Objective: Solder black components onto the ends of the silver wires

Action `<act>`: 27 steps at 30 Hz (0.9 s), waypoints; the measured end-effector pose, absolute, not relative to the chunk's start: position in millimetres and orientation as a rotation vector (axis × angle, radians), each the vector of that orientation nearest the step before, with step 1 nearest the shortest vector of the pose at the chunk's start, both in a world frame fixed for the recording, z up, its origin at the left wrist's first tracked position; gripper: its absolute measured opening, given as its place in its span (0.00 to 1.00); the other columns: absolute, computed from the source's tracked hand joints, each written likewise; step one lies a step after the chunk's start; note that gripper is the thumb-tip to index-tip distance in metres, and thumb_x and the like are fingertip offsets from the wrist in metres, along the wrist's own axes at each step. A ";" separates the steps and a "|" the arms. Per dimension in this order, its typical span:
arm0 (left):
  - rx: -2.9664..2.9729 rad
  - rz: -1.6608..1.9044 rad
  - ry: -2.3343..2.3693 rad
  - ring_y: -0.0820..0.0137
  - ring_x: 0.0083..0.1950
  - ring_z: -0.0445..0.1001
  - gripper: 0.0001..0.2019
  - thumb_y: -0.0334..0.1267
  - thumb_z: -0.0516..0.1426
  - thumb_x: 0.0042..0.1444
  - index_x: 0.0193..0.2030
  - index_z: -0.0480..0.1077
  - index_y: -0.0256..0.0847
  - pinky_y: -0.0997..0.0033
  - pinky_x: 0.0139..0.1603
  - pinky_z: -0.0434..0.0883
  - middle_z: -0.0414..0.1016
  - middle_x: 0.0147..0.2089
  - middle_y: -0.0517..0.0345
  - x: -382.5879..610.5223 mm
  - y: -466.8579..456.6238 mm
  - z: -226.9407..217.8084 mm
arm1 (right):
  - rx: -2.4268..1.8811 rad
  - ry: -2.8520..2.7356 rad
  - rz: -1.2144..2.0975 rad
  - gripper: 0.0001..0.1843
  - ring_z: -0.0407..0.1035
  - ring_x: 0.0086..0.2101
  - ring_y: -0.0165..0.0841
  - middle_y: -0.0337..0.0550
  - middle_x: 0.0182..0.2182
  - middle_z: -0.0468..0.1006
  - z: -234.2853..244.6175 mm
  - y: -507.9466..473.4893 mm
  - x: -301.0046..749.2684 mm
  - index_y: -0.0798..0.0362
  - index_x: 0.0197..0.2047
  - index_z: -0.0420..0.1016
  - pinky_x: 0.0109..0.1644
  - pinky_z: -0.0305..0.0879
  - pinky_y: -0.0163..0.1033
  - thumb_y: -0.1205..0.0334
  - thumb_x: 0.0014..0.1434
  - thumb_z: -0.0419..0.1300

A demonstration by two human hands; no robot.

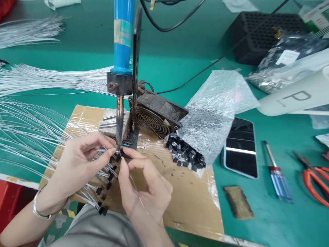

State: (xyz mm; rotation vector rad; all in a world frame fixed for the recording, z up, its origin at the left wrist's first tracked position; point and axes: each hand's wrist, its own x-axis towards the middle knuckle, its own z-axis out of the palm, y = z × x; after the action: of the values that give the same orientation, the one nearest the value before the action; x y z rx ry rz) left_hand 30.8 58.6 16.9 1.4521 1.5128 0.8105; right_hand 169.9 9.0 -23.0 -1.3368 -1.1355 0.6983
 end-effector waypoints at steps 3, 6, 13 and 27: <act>1.454 0.803 1.509 0.62 0.41 0.82 0.04 0.33 0.59 0.55 0.30 0.75 0.40 0.69 0.33 0.72 0.84 0.38 0.52 30.7 57.7 18.9 | -1.335 -1.139 0.704 0.09 0.85 0.43 0.35 0.44 0.43 0.89 -22.3 9.0 169.7 0.50 0.32 0.76 0.49 0.79 0.37 0.70 0.63 0.68; 1.460 0.812 1.502 0.61 0.43 0.82 0.05 0.32 0.59 0.55 0.31 0.75 0.40 0.69 0.34 0.73 0.84 0.37 0.52 30.7 57.3 19.6 | -1.323 -1.144 0.712 0.09 0.85 0.43 0.35 0.44 0.43 0.89 -21.4 8.7 169.7 0.50 0.32 0.76 0.48 0.79 0.36 0.70 0.63 0.68; 1.472 0.815 1.510 0.62 0.42 0.82 0.04 0.33 0.59 0.56 0.31 0.75 0.40 0.70 0.33 0.72 0.84 0.38 0.52 30.4 56.9 20.3 | -1.336 -1.143 0.712 0.09 0.85 0.44 0.35 0.43 0.43 0.89 -20.6 8.5 169.4 0.50 0.32 0.76 0.47 0.79 0.35 0.70 0.62 0.68; 1.455 0.814 1.505 0.64 0.38 0.81 0.03 0.32 0.60 0.55 0.30 0.75 0.40 0.70 0.30 0.69 0.84 0.37 0.53 31.0 58.9 18.3 | -1.344 -1.136 0.704 0.09 0.85 0.42 0.35 0.45 0.43 0.89 -22.0 8.0 168.9 0.50 0.32 0.76 0.47 0.80 0.36 0.69 0.63 0.69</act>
State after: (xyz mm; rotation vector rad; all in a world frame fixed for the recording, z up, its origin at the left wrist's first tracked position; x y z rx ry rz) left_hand 31.0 58.9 18.3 1.4547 1.5055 0.8139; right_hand 168.9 8.0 -22.0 -1.3442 -1.1360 0.7044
